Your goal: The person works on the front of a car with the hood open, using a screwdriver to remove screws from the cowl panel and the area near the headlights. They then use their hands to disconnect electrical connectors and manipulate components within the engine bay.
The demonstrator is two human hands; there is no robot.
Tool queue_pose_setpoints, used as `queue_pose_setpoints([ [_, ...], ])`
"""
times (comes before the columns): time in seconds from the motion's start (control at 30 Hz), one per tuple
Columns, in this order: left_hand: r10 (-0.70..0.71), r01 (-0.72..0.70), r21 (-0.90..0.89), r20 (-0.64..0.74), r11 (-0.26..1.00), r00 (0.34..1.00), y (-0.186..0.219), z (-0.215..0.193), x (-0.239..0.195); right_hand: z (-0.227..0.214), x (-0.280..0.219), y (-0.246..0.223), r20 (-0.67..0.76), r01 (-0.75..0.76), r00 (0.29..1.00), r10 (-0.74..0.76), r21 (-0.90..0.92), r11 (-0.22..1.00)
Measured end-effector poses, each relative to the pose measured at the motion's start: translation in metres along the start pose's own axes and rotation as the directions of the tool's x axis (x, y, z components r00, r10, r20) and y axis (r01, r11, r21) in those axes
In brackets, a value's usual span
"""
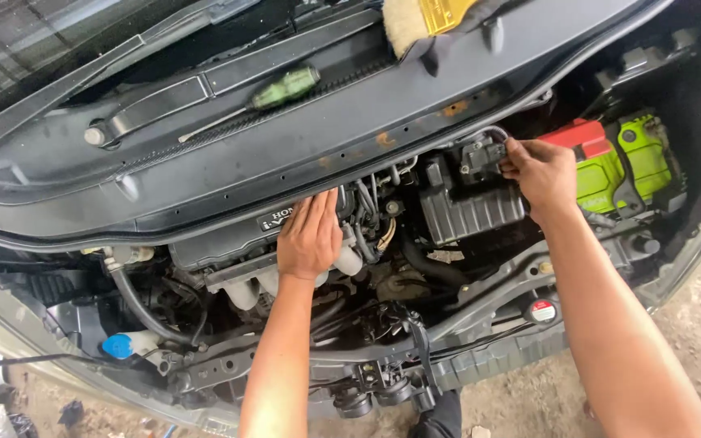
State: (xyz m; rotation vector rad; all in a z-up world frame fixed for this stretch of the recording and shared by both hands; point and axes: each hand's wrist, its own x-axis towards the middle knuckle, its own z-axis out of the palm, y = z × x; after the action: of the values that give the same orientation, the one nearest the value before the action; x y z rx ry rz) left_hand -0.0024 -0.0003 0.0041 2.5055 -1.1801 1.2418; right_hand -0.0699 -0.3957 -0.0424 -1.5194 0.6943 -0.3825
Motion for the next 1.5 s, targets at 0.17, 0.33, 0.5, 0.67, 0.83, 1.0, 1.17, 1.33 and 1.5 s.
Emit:
queue_pose_setpoints([
  [0.17,-0.031,0.032,-0.032,0.017,0.999,0.999,0.004,0.004,-0.004,0.003,-0.003,-0.014,0.018,-0.007,1.0,0.008,-0.066,0.998],
  [0.33,-0.105,0.109,-0.145,0.034,0.983,0.994,0.029,-0.018,0.014,0.014,-0.013,-0.021,-0.095,-0.029,0.995,-0.013,-0.426,0.904],
  [0.5,-0.041,0.044,-0.084,0.033,0.995,0.999,0.103,0.011,-0.033,0.019,-0.026,-0.072,-0.071,-0.062,0.997,0.033,-0.468,0.881],
  [0.67,-0.05,0.167,-0.388,0.294,0.906,0.954,0.121,0.006,0.074,0.011,-0.013,-0.044,0.023,0.092,0.996,-0.089,-0.345,0.934],
  [0.83,-0.149,0.192,-0.104,0.323,0.976,0.934,0.115,0.065,0.081,0.013,-0.011,-0.05,0.02,-0.106,0.994,0.105,0.067,0.992],
  [1.0,-0.149,0.188,-0.107,0.296,0.976,0.943,0.112,0.075,0.097,0.002,0.001,-0.019,0.097,-0.265,0.963,0.252,0.162,0.951],
  [1.17,-0.146,0.179,-0.103,0.265,0.979,0.953,0.11,0.08,0.107,0.006,-0.009,-0.056,0.089,-0.214,0.973,0.211,0.028,0.976],
  [1.33,-0.14,0.169,-0.102,0.243,0.98,0.96,0.114,0.081,0.103,0.007,0.011,-0.068,0.123,0.043,0.991,0.047,-0.642,0.766],
  [1.5,-0.123,0.151,-0.108,0.229,0.983,0.965,0.119,0.09,0.103,0.017,0.007,-0.069,0.172,0.085,0.985,0.016,-0.56,0.824],
])
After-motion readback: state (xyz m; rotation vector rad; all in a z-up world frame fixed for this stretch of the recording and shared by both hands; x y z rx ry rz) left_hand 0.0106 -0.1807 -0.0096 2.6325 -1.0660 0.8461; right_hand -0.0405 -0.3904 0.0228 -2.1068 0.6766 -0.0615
